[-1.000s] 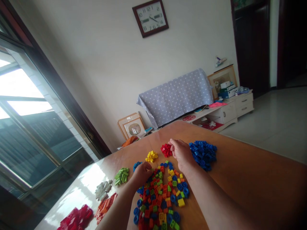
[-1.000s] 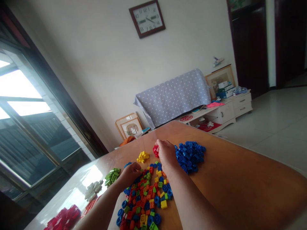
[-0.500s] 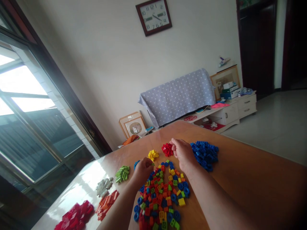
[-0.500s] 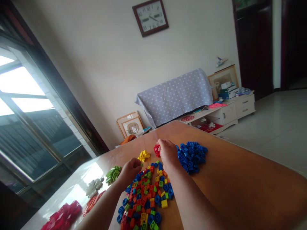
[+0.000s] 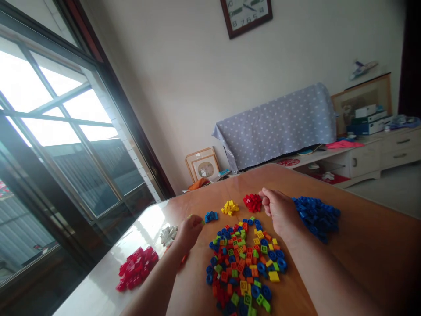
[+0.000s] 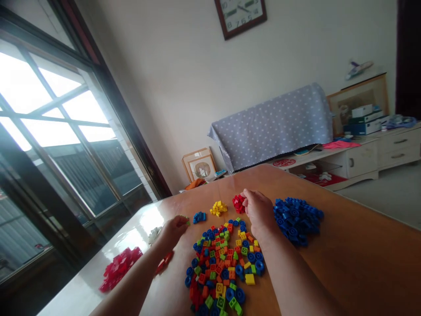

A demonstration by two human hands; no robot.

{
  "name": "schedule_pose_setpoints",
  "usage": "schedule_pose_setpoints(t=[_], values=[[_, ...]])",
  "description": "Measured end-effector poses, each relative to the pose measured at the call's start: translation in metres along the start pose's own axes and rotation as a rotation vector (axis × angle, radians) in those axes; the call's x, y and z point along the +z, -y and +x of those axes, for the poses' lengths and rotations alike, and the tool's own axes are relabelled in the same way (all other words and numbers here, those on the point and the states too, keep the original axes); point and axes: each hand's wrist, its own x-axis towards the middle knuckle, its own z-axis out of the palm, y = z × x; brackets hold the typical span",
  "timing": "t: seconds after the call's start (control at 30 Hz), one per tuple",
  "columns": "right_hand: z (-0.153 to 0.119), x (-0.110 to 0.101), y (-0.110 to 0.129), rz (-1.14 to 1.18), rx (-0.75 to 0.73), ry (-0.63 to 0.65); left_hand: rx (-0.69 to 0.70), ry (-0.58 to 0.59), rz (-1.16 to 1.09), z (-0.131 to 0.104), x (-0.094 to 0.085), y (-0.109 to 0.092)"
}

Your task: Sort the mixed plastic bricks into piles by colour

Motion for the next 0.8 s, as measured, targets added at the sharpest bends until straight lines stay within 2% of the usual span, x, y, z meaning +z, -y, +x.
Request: schedule_pose_setpoints(t=[0.17, 0.3, 0.6, 0.8], values=[[0.002, -0.001, -0.003, 0.025, 0.037, -0.02, -0.115, -0.125, 0.211, 0.023, -0.031, 0.037], [0.003, -0.002, -0.005, 0.019, 0.02, -0.003, -0.162, -0.129, 0.306, 0.028, -0.032, 0.047], [0.003, -0.002, -0.006, 0.001, 0.006, -0.012, -0.199, -0.117, 0.338, 0.031, -0.02, 0.045], [0.003, -0.001, -0.004, 0.005, 0.017, -0.006, -0.219, -0.18, 0.249, 0.021, -0.022, 0.03]])
